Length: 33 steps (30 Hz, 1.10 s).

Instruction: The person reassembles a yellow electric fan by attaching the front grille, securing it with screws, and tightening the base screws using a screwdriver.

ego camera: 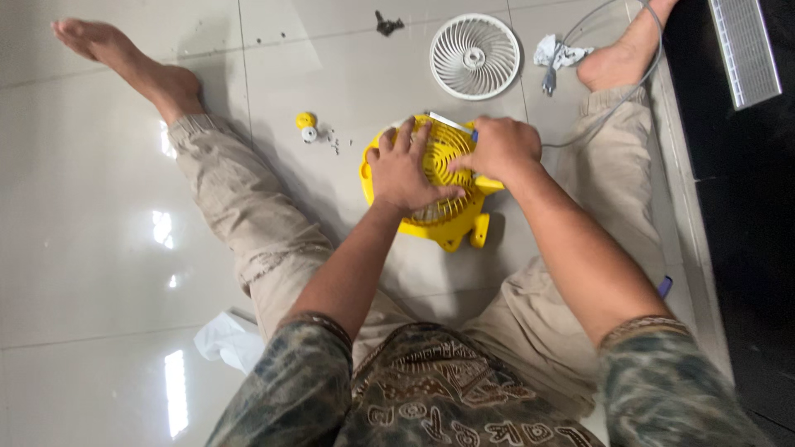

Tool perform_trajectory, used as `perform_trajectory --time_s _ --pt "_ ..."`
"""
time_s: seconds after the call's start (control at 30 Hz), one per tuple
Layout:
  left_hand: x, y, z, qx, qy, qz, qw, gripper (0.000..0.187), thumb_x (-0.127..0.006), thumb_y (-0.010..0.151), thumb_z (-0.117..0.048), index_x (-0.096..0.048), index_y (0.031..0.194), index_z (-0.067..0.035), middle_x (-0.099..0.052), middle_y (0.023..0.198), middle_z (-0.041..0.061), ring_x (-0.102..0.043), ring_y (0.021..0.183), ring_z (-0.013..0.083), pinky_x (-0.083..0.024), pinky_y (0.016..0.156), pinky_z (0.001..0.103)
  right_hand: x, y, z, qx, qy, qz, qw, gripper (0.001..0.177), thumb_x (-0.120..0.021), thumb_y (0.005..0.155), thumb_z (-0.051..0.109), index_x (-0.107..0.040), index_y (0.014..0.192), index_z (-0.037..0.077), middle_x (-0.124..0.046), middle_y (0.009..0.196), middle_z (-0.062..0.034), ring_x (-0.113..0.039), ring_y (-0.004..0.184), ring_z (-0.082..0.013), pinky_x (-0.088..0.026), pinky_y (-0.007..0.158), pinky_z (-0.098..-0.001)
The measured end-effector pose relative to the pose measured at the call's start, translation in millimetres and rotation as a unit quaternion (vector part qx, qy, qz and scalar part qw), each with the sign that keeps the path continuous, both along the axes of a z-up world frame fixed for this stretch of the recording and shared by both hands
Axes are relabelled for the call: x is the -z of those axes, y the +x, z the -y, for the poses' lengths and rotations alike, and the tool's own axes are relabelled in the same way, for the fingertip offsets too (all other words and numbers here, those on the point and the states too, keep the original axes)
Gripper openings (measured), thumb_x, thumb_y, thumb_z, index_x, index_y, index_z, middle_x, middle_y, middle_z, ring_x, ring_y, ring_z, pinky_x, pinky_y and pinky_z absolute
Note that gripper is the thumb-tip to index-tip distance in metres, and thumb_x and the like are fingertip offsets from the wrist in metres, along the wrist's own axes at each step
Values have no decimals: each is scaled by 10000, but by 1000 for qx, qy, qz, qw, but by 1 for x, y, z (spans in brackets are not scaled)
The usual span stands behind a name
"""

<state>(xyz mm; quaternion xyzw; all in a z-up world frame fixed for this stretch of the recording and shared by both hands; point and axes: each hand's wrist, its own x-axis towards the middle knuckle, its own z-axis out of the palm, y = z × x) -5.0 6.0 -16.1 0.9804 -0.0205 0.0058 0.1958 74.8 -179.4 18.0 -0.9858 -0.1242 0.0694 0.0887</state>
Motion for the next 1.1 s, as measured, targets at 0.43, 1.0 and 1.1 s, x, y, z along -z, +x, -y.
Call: perform_trajectory --time_s 0.43,1.0,1.1 --pt "61 -148 49 529 -182 34 828 183 -636 879 -283 -731 857 -128 -720 960 85 -644 1016 350 -389 1016 648 100 -130 72 181 420 138 878 296 -733 1021 221 -707 1212 -4 -750 995 -114 -697 837 -216 -553 773 -338" --pt "101 -61 -48 -196 -324 129 917 366 -699 939 -255 -677 1201 -1 -700 1272 201 -670 1213 313 -528 1091 379 108 -112 74 232 655 -149 703 360 -649 998 207 -559 1297 27 -732 1086 -62 -654 687 -103 -477 544 -249" --pt "127 -40 -88 -375 -317 -22 871 285 -667 951 -293 -725 1046 -30 -774 1046 193 -756 981 295 -572 910 382 119 -137 81 282 660 -139 682 208 -665 1033 200 -569 1063 18 -662 838 -101 -596 616 -153 -466 531 -292"
